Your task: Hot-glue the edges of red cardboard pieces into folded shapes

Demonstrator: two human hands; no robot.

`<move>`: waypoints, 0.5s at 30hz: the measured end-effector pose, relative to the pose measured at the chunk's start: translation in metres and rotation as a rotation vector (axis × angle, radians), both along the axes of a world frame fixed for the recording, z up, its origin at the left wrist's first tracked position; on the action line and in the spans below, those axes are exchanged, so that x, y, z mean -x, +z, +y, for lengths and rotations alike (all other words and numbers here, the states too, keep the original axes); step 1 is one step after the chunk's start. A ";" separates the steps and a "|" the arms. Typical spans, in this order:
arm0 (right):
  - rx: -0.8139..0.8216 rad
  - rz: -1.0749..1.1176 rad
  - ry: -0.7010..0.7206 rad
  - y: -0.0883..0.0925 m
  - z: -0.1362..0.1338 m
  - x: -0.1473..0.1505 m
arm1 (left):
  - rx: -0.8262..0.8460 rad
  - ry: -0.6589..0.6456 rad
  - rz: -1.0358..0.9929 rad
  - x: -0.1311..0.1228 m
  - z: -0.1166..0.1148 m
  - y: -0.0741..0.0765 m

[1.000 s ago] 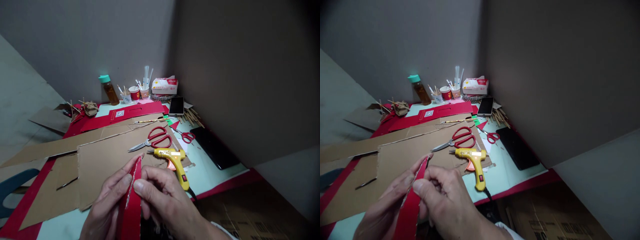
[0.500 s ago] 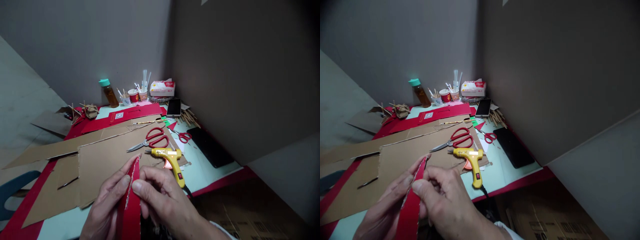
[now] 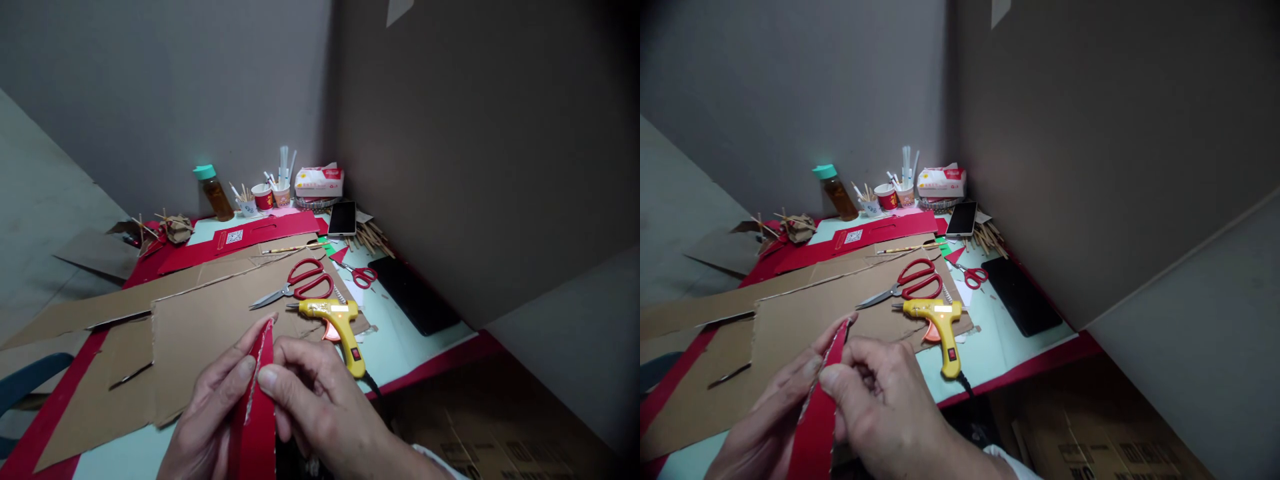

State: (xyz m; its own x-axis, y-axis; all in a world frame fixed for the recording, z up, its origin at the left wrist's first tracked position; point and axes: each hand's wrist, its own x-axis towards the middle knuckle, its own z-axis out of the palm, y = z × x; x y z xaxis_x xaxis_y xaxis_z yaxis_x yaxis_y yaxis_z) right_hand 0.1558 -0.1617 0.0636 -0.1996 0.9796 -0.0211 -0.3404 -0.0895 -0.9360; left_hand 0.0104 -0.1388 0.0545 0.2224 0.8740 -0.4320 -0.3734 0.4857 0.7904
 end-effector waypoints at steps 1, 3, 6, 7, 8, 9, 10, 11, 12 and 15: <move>-0.002 -0.005 0.000 0.000 0.000 -0.001 | -0.001 -0.008 -0.016 -0.001 0.001 0.000; -0.002 -0.014 -0.005 -0.001 0.000 -0.001 | -0.006 -0.027 -0.066 -0.002 0.002 0.001; 0.012 -0.014 -0.002 -0.002 0.001 -0.002 | -0.009 -0.058 -0.138 -0.003 0.005 0.001; 0.017 -0.009 0.006 -0.003 0.002 -0.002 | -0.003 -0.058 -0.156 -0.004 0.007 0.000; 0.022 -0.004 0.015 -0.003 0.002 -0.003 | 0.005 -0.047 -0.172 -0.005 0.008 0.000; 0.022 0.003 0.026 -0.003 0.002 -0.004 | 0.014 -0.034 -0.193 -0.005 0.009 0.001; 0.026 0.012 0.039 -0.003 0.002 -0.005 | 0.026 -0.021 -0.215 -0.007 0.010 0.001; 0.035 0.023 0.055 -0.002 0.002 -0.006 | 0.036 -0.008 -0.239 -0.008 0.011 0.002; 0.044 0.023 0.073 -0.002 0.001 -0.007 | 0.046 0.005 -0.258 -0.009 0.012 0.003; 0.020 -0.038 0.119 0.000 0.000 -0.010 | 0.054 0.043 -0.293 -0.011 0.013 0.005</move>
State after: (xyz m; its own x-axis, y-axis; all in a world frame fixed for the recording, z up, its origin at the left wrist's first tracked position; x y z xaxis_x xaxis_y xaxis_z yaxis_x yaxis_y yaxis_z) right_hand 0.1654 -0.1620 0.0640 -0.3133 0.9483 -0.0502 -0.2902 -0.1460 -0.9458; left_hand 0.0215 -0.1257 0.0599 0.3073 0.8629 -0.4013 -0.6029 0.5028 0.6194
